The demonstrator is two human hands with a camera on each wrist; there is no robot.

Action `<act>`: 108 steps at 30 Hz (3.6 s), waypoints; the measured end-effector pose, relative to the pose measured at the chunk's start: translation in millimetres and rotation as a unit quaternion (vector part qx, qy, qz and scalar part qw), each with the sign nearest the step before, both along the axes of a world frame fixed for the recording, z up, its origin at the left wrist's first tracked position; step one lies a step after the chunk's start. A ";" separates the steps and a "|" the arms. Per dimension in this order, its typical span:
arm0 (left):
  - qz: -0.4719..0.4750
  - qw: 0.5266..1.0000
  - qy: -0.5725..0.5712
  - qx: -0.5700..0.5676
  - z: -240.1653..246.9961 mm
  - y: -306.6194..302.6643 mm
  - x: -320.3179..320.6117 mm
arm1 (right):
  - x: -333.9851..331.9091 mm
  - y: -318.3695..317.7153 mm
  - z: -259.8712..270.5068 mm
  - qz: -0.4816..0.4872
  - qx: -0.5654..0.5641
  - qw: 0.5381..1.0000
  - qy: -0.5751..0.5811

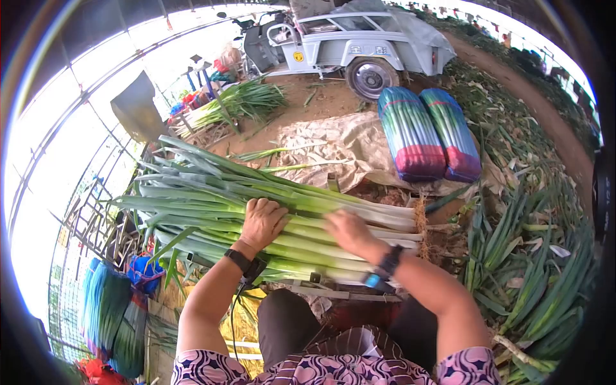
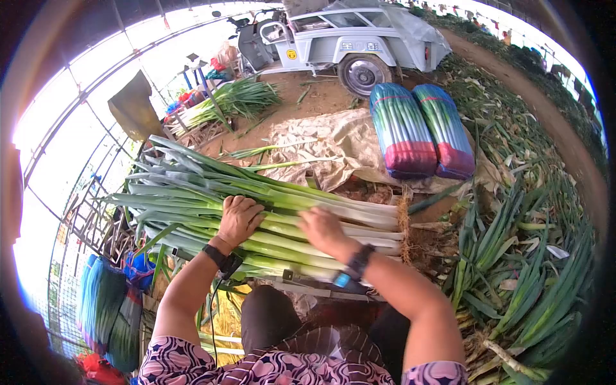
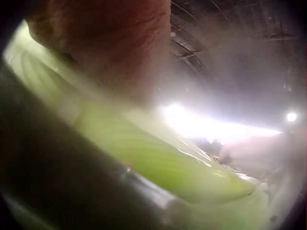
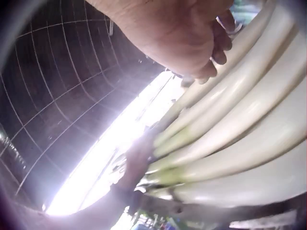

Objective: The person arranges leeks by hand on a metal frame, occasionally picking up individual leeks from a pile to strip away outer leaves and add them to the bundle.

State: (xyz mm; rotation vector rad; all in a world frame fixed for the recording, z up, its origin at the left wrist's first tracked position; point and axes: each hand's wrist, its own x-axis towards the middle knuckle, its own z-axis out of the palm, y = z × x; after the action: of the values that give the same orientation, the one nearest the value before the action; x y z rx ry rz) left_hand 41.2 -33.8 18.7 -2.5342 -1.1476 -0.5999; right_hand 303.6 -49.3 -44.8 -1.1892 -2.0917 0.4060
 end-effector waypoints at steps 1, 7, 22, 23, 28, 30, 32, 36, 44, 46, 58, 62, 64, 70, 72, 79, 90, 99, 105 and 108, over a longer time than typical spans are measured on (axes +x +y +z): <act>-0.004 1.000 0.000 0.011 -0.4 -0.5 0.3 | -26.6 5.1 9.1 -0.012 -0.029 0.999 -0.013; -0.010 1.000 -0.012 0.027 -1.7 -0.5 1.1 | -72.7 28.4 -4.5 -0.008 -0.055 0.986 0.157; 0.015 0.999 0.012 -0.028 -6.2 10.4 4.2 | 251.5 -85.0 50.4 -0.442 -0.024 0.846 -0.298; 0.013 1.000 0.007 -0.028 -5.1 14.0 5.8 | 241.6 -85.5 58.8 -0.429 -0.037 0.860 -0.275; 0.078 0.991 -0.028 -0.109 8.6 13.1 8.5 | 168.4 -30.4 -11.6 -0.129 -0.068 0.982 -0.118; 0.091 0.994 -0.017 -0.060 20.4 11.2 14.9 | 153.0 -17.1 -24.5 -0.127 -0.033 0.978 -0.164; 0.121 0.988 0.045 -0.079 38.6 10.2 19.0 | 146.8 -8.2 -28.0 -0.132 -0.042 0.958 -0.251; 0.081 0.985 0.126 -0.087 45.5 24.1 7.0 | 156.7 -3.7 -43.0 -0.123 0.005 0.953 -0.276; 0.001 0.990 0.114 -0.083 32.3 25.5 6.4 | 184.3 -15.1 -50.2 -0.054 -0.018 0.986 -0.154; 0.010 0.984 0.141 -0.105 29.5 24.4 8.3 | 183.5 -18.8 -43.6 -0.072 -0.076 0.981 -0.163; -0.007 0.983 0.175 -0.056 1.3 35.4 0.6 | 154.2 -28.5 -46.6 -0.110 -0.116 0.959 -0.233; -0.018 0.990 0.136 -0.041 -8.9 37.0 -1.2 | 151.6 -24.6 -81.2 -0.070 -0.112 0.958 -0.256; -0.082 0.993 0.062 -0.049 6.8 16.6 -8.1 | 154.8 -29.6 -67.0 -0.059 -0.127 0.961 -0.238; 0.056 0.974 -0.221 0.003 34.2 -143.6 -144.1 | 167.8 -31.1 -67.1 -0.088 -0.137 0.949 -0.271; 0.287 0.889 -0.356 -0.010 -37.7 -201.7 -202.4 | 172.8 -33.2 -68.7 -0.082 -0.135 0.956 -0.248; 0.773 0.304 -0.466 -0.306 -383.8 -350.3 -215.8 | 174.1 -34.3 -62.4 -0.109 -0.134 0.944 -0.281; 0.766 0.234 -0.595 -0.070 -439.2 -353.8 -180.7 | 196.8 -27.3 -72.8 -0.113 -0.112 0.941 -0.297; 0.547 0.184 -0.815 -0.055 -283.1 -353.6 -256.5 | 27.6 -74.9 46.9 0.006 -0.060 0.984 -0.165; 0.462 0.223 -0.856 -0.059 -232.4 -302.2 -171.5 | -176.3 -141.9 51.0 0.410 -0.302 0.859 -0.045; 0.391 0.160 -0.896 -0.138 -194.4 -287.4 -112.0 | -225.4 -149.7 -10.7 0.393 -0.488 0.758 -0.178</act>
State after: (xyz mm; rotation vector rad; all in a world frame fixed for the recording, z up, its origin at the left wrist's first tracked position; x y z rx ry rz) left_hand -70.8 -321.1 -175.7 -0.4642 1.4565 1.8170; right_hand 78.3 -199.0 -55.4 -0.7977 -2.7364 1.9945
